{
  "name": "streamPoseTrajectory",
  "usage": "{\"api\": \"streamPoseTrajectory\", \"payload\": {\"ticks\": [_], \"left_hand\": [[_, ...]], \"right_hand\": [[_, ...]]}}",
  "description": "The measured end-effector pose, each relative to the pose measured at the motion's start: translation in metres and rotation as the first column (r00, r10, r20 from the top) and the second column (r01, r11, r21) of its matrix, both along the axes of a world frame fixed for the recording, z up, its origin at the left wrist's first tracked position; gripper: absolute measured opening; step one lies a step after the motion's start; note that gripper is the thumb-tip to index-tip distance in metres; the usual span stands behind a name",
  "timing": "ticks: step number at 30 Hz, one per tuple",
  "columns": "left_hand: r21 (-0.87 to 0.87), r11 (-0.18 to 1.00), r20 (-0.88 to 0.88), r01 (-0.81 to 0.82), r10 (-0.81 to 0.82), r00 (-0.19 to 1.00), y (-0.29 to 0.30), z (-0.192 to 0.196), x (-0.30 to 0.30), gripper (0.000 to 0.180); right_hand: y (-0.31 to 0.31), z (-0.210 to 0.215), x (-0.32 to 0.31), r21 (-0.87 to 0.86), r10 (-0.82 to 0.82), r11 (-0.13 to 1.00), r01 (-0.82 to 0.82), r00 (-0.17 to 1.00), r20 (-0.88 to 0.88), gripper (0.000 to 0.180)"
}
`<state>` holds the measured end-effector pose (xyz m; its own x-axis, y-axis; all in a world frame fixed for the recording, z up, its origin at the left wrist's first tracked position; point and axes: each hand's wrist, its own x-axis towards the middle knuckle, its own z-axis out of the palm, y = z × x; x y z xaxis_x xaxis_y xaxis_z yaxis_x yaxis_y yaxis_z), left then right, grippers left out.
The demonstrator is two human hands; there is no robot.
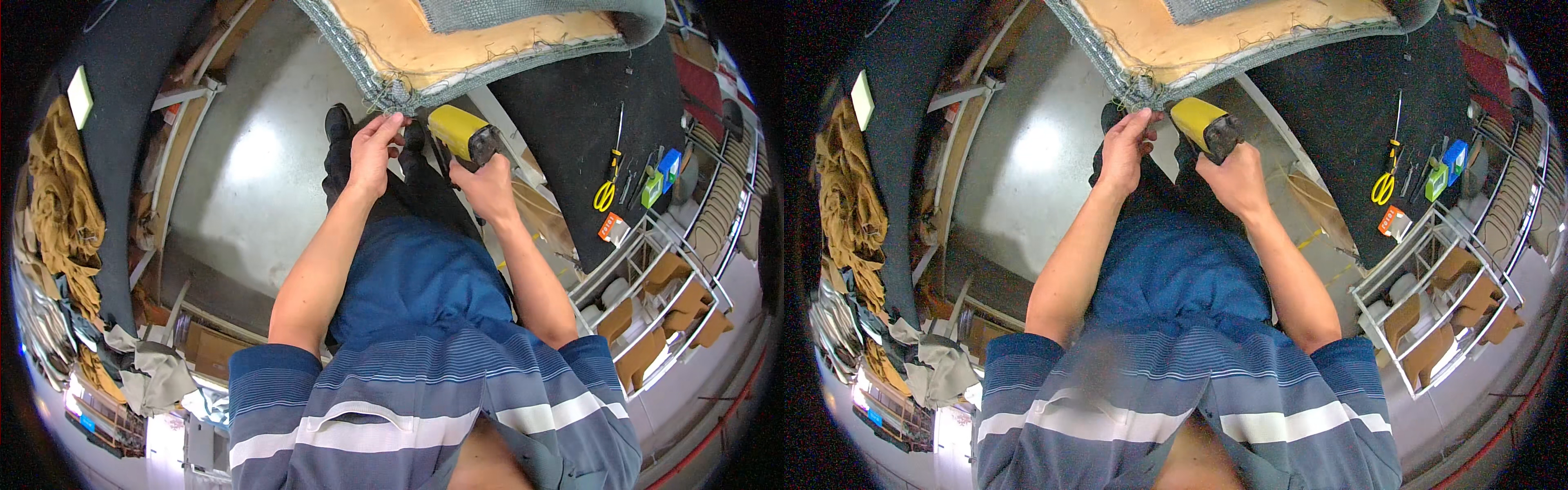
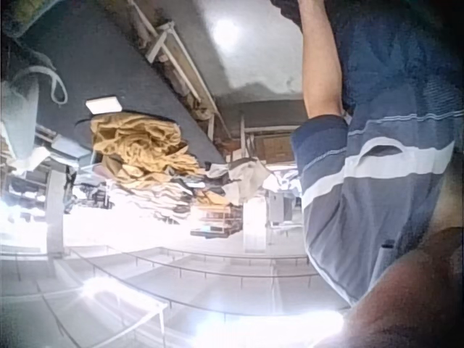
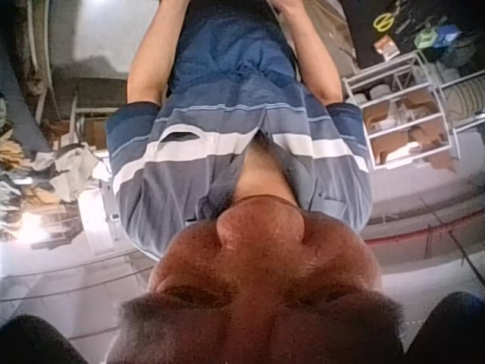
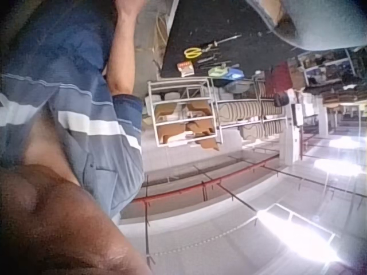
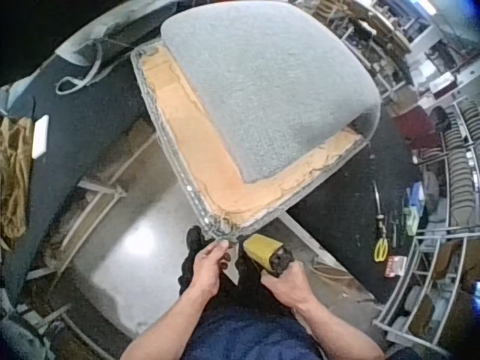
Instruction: Upholstering a furniture component by stretching fabric and securing it with a pneumatic stapler and hand tools.
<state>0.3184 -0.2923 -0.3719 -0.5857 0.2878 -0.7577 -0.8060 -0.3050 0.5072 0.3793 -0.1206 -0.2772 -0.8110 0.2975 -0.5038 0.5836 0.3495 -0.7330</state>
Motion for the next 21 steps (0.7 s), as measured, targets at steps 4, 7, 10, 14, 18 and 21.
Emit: {"api": "streamPoseTrajectory", "payload": {"ticks": [4,7,10,14,18,21], "left_hand": [[-0.038,0.999,-0.020,-0.014,0.013,1.000,0.000,-0.001,-0.001,0.027],[-0.032,0.999,-0.022,-0.004,0.004,1.000,0.005,0.004,-0.003,0.026],[-0.019,1.000,-0.004,-0.012,0.012,1.000,0.003,0.001,-0.002,0.024],[0.066,0.998,0.013,0.006,-0.006,1.000,-0.004,-0.003,-0.007,0.022],[0.184,0.982,-0.036,0.032,-0.025,0.999,-0.021,-0.010,-0.017,0.033],[0.296,0.955,0.011,-0.027,0.025,1.000,-0.041,-0.026,-0.033,0.044]], "right_hand": [[-0.005,-0.004,-0.003,0.058,0.039,0.998,-0.040,0.999,0.013,0.027],[-0.008,-0.002,-0.006,0.137,0.034,0.990,-0.039,0.999,0.039,0.031],[-0.017,-0.001,-0.010,0.195,0.027,0.980,-0.037,0.998,0.052,0.033],[0.004,-0.007,-0.006,0.088,0.069,0.994,-0.067,0.997,-0.029,0.036],[0.035,0.019,0.011,0.121,-0.008,0.993,0.009,1.000,-0.006,0.038],[0.078,0.015,0.025,0.260,-0.043,0.964,0.058,0.997,-0.065,0.043]]}}
